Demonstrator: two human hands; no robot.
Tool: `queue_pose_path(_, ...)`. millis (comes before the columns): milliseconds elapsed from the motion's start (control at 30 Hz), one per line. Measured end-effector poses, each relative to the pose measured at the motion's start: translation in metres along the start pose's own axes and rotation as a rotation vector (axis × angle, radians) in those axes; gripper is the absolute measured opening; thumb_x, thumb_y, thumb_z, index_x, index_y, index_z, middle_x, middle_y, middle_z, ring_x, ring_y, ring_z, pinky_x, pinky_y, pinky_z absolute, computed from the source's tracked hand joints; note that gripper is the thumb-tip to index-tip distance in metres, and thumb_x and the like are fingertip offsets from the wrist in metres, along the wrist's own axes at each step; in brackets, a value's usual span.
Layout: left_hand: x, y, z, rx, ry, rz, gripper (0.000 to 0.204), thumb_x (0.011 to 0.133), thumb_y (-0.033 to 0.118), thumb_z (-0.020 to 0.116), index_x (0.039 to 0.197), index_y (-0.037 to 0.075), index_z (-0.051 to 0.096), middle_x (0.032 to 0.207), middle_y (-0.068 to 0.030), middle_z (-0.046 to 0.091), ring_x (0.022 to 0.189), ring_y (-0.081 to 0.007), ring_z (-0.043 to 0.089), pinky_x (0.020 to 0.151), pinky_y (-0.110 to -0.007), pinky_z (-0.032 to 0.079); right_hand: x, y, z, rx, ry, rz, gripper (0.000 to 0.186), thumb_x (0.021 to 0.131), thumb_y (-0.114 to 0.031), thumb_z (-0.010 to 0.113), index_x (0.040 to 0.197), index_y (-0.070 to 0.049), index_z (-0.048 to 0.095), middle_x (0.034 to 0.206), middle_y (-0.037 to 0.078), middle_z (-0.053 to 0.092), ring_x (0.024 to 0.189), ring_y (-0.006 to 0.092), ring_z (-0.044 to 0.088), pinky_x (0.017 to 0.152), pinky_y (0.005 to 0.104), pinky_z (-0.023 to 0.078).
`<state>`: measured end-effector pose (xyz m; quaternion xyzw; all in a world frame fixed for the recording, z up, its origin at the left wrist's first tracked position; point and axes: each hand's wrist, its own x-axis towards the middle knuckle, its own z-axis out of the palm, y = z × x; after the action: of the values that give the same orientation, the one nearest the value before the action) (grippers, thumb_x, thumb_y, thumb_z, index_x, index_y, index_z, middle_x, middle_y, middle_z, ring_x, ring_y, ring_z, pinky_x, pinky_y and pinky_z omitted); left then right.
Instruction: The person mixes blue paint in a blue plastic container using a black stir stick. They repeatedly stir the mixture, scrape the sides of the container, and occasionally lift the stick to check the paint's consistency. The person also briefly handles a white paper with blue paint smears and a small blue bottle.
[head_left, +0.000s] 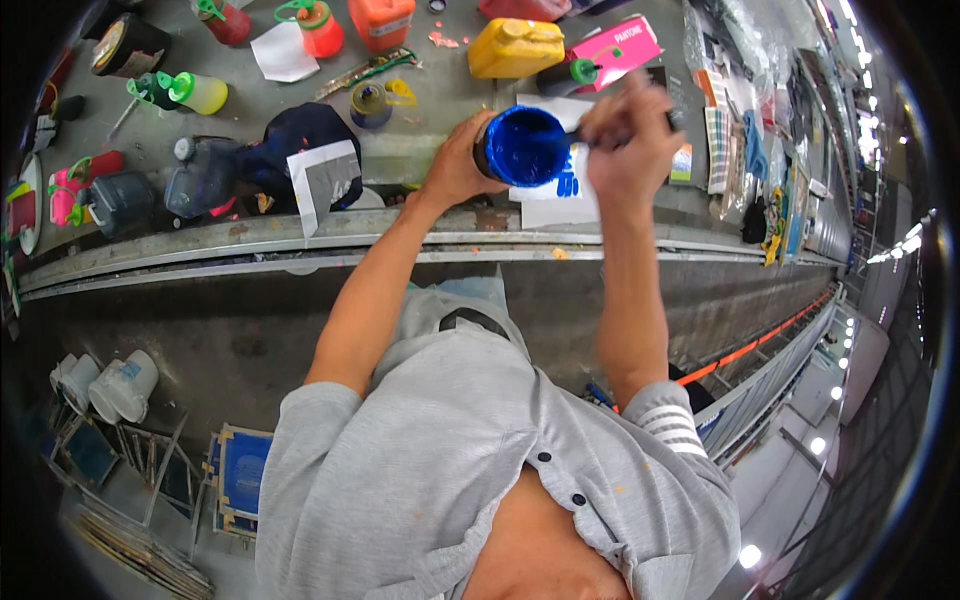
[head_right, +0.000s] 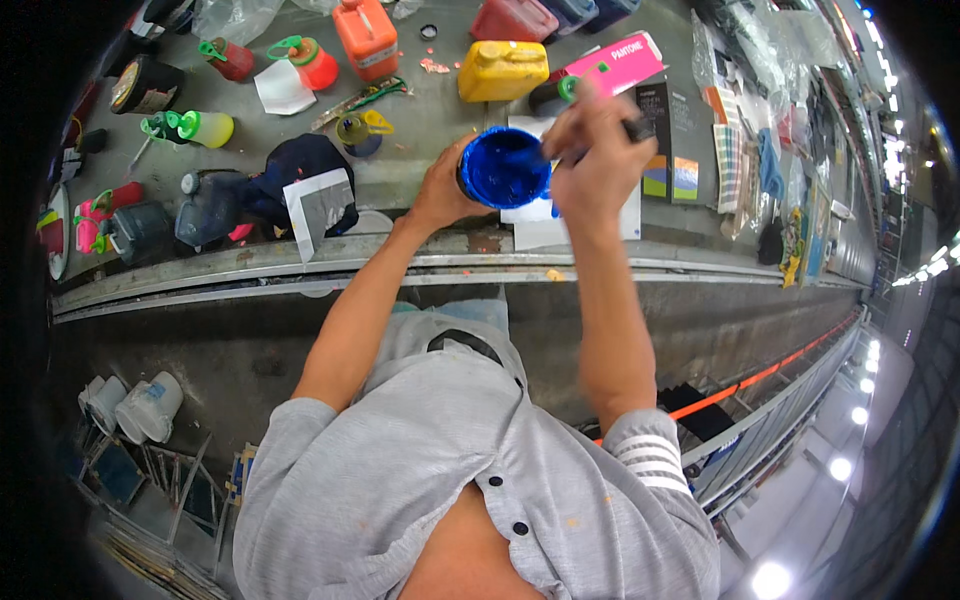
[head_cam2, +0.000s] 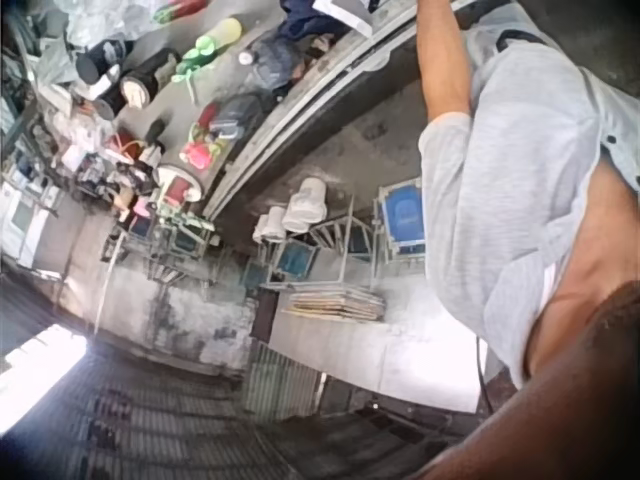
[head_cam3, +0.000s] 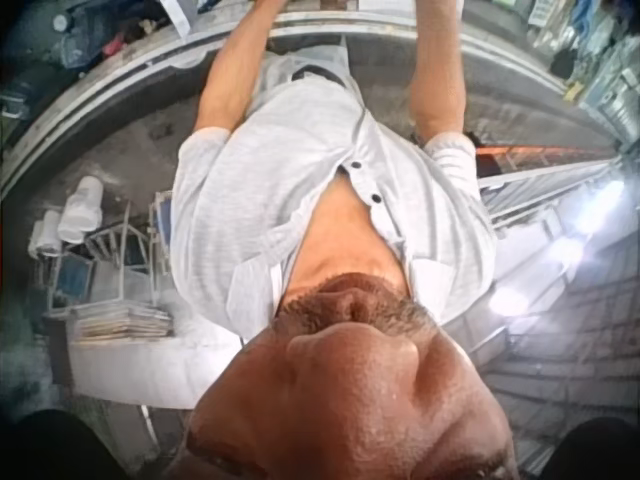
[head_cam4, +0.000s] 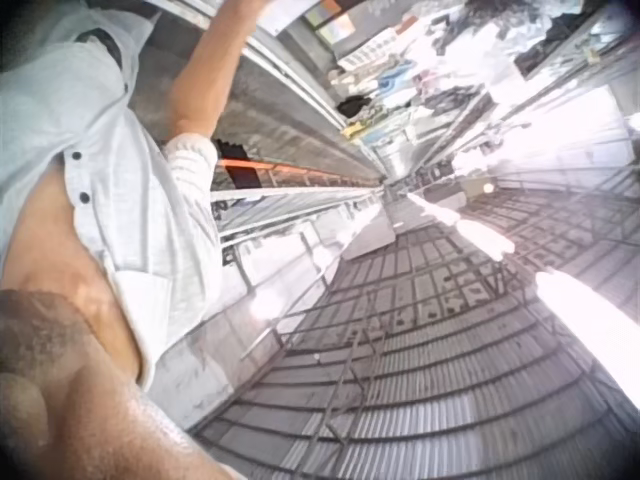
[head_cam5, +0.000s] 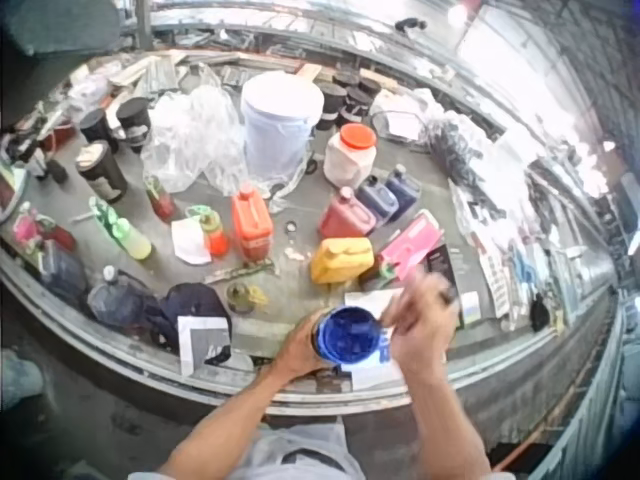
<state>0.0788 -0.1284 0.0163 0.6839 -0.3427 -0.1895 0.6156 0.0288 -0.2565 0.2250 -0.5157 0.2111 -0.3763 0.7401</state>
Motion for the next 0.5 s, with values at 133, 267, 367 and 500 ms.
queue_pose_path(133, 0.001, 0.002, 0.004, -0.03, -0.005, -0.014, 0.102, 0.05, 0.016, 0.096, 0.14, 0.01, 0.047, 0.136, -0.0147, 0.058, 0.129, -0.0347, 0.053, 0.107, -0.042, 0.045, -0.004, 0.027, -0.03, -0.124, 0.096, -0.042, 0.037, 0.093, -0.01, 0.068, 0.061, -0.004, 0.052, 0.051, 0.004, 0.047, 0.043, 0.0145, 0.047, 0.044, 0.0265, 0.035)
queue_pose_path(267, -0.001, 0.0, 0.0, -0.02, 0.0, 0.003, 0.101, 0.051, 0.015, 0.096, 0.139, 0.011, 0.048, 0.135, -0.0145, 0.058, 0.128, -0.0342, 0.053, 0.107, -0.042, 0.045, -0.005, 0.012, -0.006, -0.054, 0.059, 0.023, 0.037, 0.094, -0.008, 0.067, 0.06, -0.003, 0.052, 0.051, 0.005, 0.048, 0.044, 0.0136, 0.047, 0.044, 0.0274, 0.035)
queue_pose_path(367, 0.003, 0.004, 0.005, -0.044, 0.007, -0.001, 0.101, 0.05, 0.016, 0.096, 0.139, 0.011, 0.047, 0.135, -0.0146, 0.058, 0.129, -0.0342, 0.053, 0.108, -0.042, 0.045, 0.007, 0.007, -0.014, 0.02, 0.036, -0.046, 0.035, 0.092, -0.005, 0.067, 0.061, -0.003, 0.052, 0.052, 0.006, 0.05, 0.044, 0.0131, 0.048, 0.045, 0.0284, 0.037)
queue_pose_path(500, 0.006, -0.005, 0.002, -0.012, 0.022, -0.03, 0.101, 0.051, 0.015, 0.095, 0.139, 0.011, 0.048, 0.135, -0.015, 0.058, 0.129, -0.0341, 0.052, 0.108, -0.042, 0.044, -0.034, 0.024, -0.011, -0.367, 0.015, 0.004, 0.031, 0.093, -0.004, 0.066, 0.064, -0.003, 0.054, 0.052, 0.006, 0.048, 0.044, 0.0154, 0.048, 0.047, 0.0312, 0.042)
